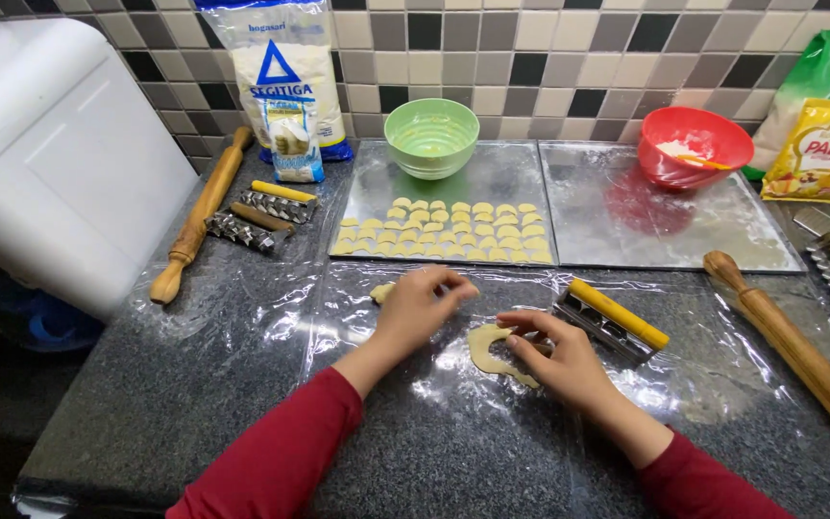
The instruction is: Shaping small pieces of dough into crescents and placing them on a baking tray
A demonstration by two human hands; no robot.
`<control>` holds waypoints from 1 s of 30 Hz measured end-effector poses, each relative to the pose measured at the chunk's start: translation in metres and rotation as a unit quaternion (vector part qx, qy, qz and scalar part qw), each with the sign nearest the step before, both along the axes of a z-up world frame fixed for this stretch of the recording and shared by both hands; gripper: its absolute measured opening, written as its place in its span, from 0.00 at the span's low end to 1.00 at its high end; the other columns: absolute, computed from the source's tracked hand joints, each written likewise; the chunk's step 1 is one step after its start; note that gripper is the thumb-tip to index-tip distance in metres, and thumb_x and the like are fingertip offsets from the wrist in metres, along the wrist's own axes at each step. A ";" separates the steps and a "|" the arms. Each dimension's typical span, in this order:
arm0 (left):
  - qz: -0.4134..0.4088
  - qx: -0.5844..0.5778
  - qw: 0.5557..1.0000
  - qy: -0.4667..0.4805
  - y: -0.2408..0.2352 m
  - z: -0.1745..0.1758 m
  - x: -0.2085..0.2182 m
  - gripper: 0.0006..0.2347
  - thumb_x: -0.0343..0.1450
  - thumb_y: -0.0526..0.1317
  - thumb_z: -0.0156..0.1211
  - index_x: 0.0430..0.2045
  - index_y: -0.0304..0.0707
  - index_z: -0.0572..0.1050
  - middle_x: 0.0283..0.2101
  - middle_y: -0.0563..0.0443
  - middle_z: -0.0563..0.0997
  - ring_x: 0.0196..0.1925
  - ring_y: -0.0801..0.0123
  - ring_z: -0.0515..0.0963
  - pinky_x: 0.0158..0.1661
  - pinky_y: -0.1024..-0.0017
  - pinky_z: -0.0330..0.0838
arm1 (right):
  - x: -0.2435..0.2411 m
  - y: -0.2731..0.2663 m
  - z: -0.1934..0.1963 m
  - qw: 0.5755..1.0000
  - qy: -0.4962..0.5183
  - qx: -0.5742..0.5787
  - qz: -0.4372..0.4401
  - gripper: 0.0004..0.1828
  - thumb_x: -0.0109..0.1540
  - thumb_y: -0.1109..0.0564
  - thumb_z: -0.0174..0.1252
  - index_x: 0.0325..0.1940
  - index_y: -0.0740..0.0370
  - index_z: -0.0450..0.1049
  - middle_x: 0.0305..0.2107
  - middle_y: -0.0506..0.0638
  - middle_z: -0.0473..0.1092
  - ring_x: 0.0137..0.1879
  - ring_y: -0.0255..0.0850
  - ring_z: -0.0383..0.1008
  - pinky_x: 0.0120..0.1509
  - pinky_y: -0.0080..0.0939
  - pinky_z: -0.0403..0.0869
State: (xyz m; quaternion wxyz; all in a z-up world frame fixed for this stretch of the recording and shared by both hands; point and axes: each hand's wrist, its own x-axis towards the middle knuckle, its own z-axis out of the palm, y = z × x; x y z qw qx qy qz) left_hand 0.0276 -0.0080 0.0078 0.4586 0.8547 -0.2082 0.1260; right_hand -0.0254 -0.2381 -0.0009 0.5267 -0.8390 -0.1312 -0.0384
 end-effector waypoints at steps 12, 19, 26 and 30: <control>0.148 0.112 0.975 0.122 0.127 0.008 0.148 0.09 0.72 0.49 0.61 0.36 0.52 0.84 0.38 0.58 0.85 0.39 0.69 0.78 0.41 0.64 0.69 | 0.006 -0.005 -0.023 0.991 -0.048 -0.101 0.067 0.12 0.60 0.53 0.61 0.48 0.52 0.82 0.42 0.43 0.80 0.44 0.35 0.78 0.45 0.35 0.73; 0.117 0.207 0.963 0.129 0.115 -0.008 0.174 0.10 0.73 0.48 0.55 0.37 0.56 0.85 0.42 0.60 0.86 0.49 0.62 0.79 0.57 0.58 0.58 | 0.007 -0.009 -0.028 0.982 -0.086 -0.129 0.103 0.13 0.61 0.51 0.59 0.48 0.51 0.82 0.43 0.45 0.81 0.52 0.40 0.79 0.57 0.42 0.72; 0.171 0.198 0.953 0.152 0.115 -0.021 0.181 0.06 0.71 0.50 0.61 0.30 0.54 0.81 0.37 0.60 0.84 0.45 0.63 0.79 0.58 0.55 0.57 | 0.004 -0.011 -0.026 0.979 -0.089 -0.140 0.120 0.13 0.61 0.51 0.60 0.48 0.51 0.82 0.42 0.46 0.80 0.52 0.40 0.77 0.57 0.42 0.71; 0.178 0.230 0.950 0.117 0.118 -0.029 0.184 0.06 0.71 0.51 0.61 0.29 0.57 0.80 0.36 0.61 0.83 0.50 0.58 0.73 0.55 0.58 0.57 | 0.003 -0.012 -0.022 0.981 -0.080 -0.129 0.117 0.13 0.61 0.51 0.60 0.48 0.52 0.81 0.44 0.46 0.79 0.53 0.40 0.78 0.59 0.41 0.71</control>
